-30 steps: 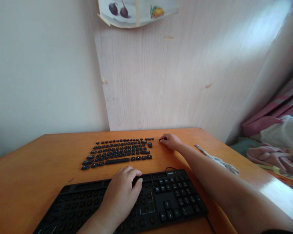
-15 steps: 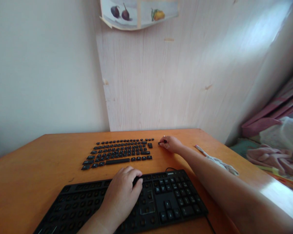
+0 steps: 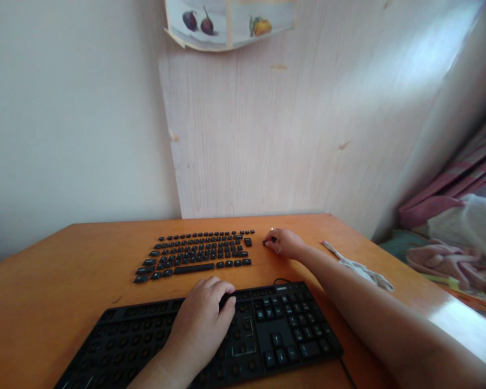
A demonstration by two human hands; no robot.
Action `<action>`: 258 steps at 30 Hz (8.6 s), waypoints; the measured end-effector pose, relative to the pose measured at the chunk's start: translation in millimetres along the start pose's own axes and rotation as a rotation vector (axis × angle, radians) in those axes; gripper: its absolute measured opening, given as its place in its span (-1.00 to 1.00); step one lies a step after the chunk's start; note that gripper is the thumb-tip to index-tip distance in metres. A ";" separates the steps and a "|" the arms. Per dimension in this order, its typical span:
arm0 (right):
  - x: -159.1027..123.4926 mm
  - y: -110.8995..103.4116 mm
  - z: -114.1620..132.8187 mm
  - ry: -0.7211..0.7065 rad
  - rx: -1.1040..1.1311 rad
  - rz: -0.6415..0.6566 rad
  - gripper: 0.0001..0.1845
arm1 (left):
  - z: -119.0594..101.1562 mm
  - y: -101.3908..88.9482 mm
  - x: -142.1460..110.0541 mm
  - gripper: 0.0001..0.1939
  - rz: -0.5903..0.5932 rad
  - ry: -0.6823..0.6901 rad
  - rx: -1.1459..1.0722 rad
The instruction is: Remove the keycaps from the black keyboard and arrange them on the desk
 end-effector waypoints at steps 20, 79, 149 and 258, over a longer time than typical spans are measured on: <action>2.6 4.2 -6.2 0.001 0.048 -0.017 -0.75 | -1.0 -0.5 0.5 -0.81 0.008 -0.009 -0.023; -33.8 -42.8 42.7 0.108 0.590 -0.189 -0.79 | 1.6 1.6 0.4 -0.85 -0.010 0.014 0.026; -134.7 -13.5 98.6 0.205 0.731 -0.261 -0.77 | -1.9 1.5 1.8 -0.85 -0.040 0.041 0.060; -2.1 4.0 -24.2 0.068 0.093 -0.065 -0.72 | -6.9 -0.7 -0.2 -0.87 -0.039 -0.149 -0.333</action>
Point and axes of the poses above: each hand's wrist, its own x-axis towards the middle knuckle, its own y-axis out of the palm, z = x × y, the point moved 4 cm from there along x, towards the middle knuckle, and after that the axes turned 8 degrees about x, right-handed, at the moved point
